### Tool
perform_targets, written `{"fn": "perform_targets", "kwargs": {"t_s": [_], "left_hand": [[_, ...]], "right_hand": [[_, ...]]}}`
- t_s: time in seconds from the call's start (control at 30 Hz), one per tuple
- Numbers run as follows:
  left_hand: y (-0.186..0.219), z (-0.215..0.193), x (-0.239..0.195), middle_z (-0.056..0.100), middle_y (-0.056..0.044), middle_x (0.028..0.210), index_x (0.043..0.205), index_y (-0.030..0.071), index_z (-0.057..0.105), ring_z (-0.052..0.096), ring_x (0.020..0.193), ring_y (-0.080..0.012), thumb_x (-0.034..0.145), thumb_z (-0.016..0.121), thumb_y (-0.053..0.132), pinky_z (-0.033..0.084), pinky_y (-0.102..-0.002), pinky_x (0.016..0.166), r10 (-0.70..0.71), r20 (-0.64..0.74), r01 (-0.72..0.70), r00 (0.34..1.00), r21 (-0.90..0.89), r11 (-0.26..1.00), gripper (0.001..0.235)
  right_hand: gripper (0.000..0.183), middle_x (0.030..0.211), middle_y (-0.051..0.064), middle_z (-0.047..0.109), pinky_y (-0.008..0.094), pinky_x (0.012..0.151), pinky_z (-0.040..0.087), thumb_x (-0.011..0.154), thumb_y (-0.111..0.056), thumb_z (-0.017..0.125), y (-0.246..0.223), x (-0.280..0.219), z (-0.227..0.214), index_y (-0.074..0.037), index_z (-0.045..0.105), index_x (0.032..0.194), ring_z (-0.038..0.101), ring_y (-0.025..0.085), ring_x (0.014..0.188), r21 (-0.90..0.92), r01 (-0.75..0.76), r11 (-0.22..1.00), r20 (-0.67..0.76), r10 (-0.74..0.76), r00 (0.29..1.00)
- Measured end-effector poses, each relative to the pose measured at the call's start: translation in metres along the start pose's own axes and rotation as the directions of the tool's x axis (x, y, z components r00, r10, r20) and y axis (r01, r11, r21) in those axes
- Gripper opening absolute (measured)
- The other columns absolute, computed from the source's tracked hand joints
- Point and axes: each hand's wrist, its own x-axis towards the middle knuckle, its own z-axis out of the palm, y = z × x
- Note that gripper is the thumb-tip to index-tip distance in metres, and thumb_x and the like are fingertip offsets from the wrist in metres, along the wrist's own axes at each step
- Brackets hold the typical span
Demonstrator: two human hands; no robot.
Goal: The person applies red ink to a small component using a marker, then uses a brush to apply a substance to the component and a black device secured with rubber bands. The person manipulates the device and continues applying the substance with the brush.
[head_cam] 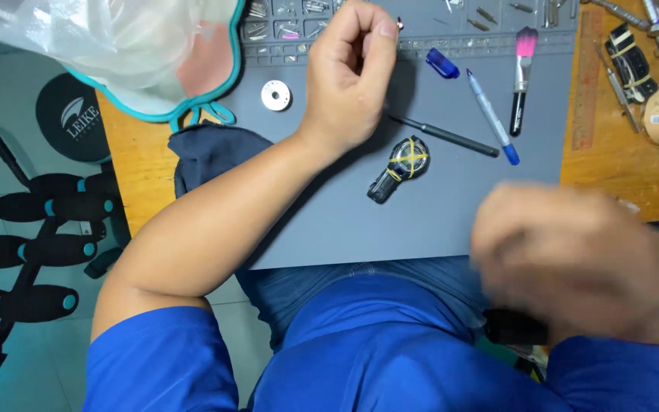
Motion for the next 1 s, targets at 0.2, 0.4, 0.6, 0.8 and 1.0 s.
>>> {"fn": "perform_targets", "kwargs": {"t_s": [0.2, 0.4, 0.6, 0.8, 1.0], "left_hand": [[0.001, -0.002, -0.002, 0.031, 0.003, 0.058, 0.07, 0.009, 0.04, 0.029, 0.054, -0.0074, 0.08, 0.039, 0.014, 0.028, -0.02, 0.051, 0.058, 0.042, -0.06, 0.997, 0.057, 0.997, 0.012], [0.0, -0.002, -0.004, 0.032, 0.003, 0.057, 0.068, 0.009, 0.04, 0.03, 0.053, -0.0087, 0.08, 0.04, 0.013, 0.029, -0.022, 0.052, 0.085, 0.042, -0.09, 0.995, 0.141, 0.986, 0.013], [-0.002, -0.002, -0.002, 0.033, 0.003, 0.057, 0.068, 0.009, 0.041, 0.031, 0.054, -0.0091, 0.08, 0.04, 0.013, 0.03, -0.022, 0.053, 0.101, 0.046, -0.106, 0.994, 0.153, 0.983, 0.012], [0.0, -0.003, -0.002, 0.033, 0.003, 0.057, 0.068, 0.009, 0.041, 0.031, 0.054, -0.0092, 0.08, 0.04, 0.013, 0.03, -0.022, 0.054, 0.088, 0.056, -0.095, 0.995, 0.144, 0.985, 0.013], [-0.001, -0.001, 0.0, 0.033, 0.003, 0.058, 0.069, 0.009, 0.04, 0.031, 0.055, -0.0089, 0.08, 0.04, 0.012, 0.03, -0.021, 0.054, 0.065, 0.06, -0.072, 0.996, 0.126, 0.989, 0.012]], "right_hand": [[0.037, 0.058, 0.01, 0.052, 0.03, 0.052, 0.042, 0.074, -0.028, 0.035, -0.005, 0.03, -0.007, -0.001, 0.044, 0.051, 0.049, 0.021, 0.053, 0.008, 0.087, 0.996, 0.047, -0.087, 0.995], [0.037, 0.059, 0.009, 0.051, 0.03, 0.053, 0.042, 0.077, -0.027, 0.033, -0.017, 0.023, -0.001, -0.002, 0.045, 0.053, 0.049, 0.021, 0.053, 0.04, 0.195, 0.98, 0.139, -0.198, 0.97], [0.037, 0.06, 0.008, 0.05, 0.031, 0.053, 0.042, 0.08, -0.026, 0.031, -0.013, 0.023, -0.005, -0.002, 0.045, 0.055, 0.05, 0.021, 0.053, 0.132, 0.25, 0.959, 0.213, -0.274, 0.938], [0.037, 0.062, 0.007, 0.049, 0.031, 0.053, 0.043, 0.083, -0.025, 0.03, -0.013, 0.01, -0.007, -0.002, 0.046, 0.058, 0.051, 0.02, 0.054, 0.226, 0.32, 0.92, 0.284, -0.376, 0.882], [0.038, 0.063, 0.006, 0.048, 0.032, 0.053, 0.043, 0.086, -0.023, 0.028, -0.009, 0.011, -0.004, -0.003, 0.046, 0.06, 0.051, 0.02, 0.054, 0.326, 0.357, 0.875, 0.323, -0.458, 0.828]]}}
